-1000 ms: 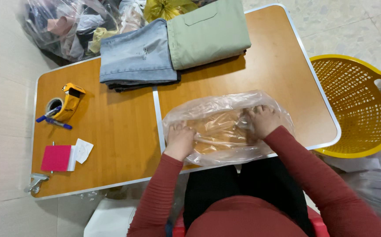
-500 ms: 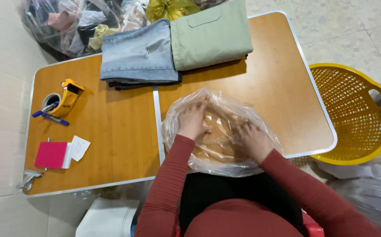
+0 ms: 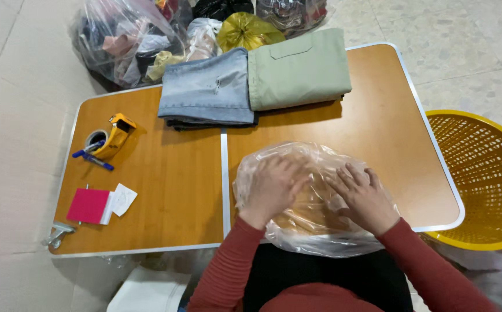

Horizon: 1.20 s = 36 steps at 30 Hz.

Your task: The person places folded jeans and trousers into clear plastic bags on a table. They smooth the bags and stack the packed items. A yellow basket and other supplies are nearby.

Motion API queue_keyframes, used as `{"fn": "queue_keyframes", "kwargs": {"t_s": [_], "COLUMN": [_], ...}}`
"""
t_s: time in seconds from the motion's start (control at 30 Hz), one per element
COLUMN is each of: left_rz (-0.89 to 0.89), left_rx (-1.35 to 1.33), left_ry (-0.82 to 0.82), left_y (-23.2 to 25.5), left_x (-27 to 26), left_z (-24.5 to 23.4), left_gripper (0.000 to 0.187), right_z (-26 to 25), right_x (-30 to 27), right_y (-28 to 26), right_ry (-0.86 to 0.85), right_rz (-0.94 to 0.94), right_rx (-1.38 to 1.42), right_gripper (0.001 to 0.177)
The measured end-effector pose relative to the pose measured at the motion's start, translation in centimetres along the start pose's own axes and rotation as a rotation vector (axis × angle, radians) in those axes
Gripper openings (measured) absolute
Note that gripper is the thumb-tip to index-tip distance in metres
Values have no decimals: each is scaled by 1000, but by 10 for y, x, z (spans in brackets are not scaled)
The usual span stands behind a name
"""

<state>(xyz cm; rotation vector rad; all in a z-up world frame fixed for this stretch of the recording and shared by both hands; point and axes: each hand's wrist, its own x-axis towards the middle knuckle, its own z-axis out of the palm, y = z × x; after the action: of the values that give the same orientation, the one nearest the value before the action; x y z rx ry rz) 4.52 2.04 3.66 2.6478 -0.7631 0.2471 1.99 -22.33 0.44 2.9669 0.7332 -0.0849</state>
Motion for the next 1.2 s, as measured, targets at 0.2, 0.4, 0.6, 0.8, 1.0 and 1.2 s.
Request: {"fn": "queue_keyframes", "kwargs": {"t_s": [0.2,0.4,0.6,0.8,1.0,1.2], "left_rz": [-385,-409,-539,-370,-341,-238], "left_rx": [63,-47,-107,287,418,802], "left_ry": [7,41,77,126,137,325], "left_y": [-50,-58,-113,-176,-248,-318], "left_x": [-5,-12,-2,51,94,104], "left_z": [4,5,-8,25,80,154], "left_gripper": [77,74,64,94,106,62], "right_z": [-22,-43,-33,-15,1,19], "right_x": [2,30,66,97,134,162], "right_y": [11,-6,-28,-38,-36,-14], "right_ry": [318,190,210,158,125,-4], "right_rz": [-120,-73,-130,-71,-58,6], "right_rx": [196,145,133,115,216,680], "right_gripper": [66,57,56,76,64,61]}}
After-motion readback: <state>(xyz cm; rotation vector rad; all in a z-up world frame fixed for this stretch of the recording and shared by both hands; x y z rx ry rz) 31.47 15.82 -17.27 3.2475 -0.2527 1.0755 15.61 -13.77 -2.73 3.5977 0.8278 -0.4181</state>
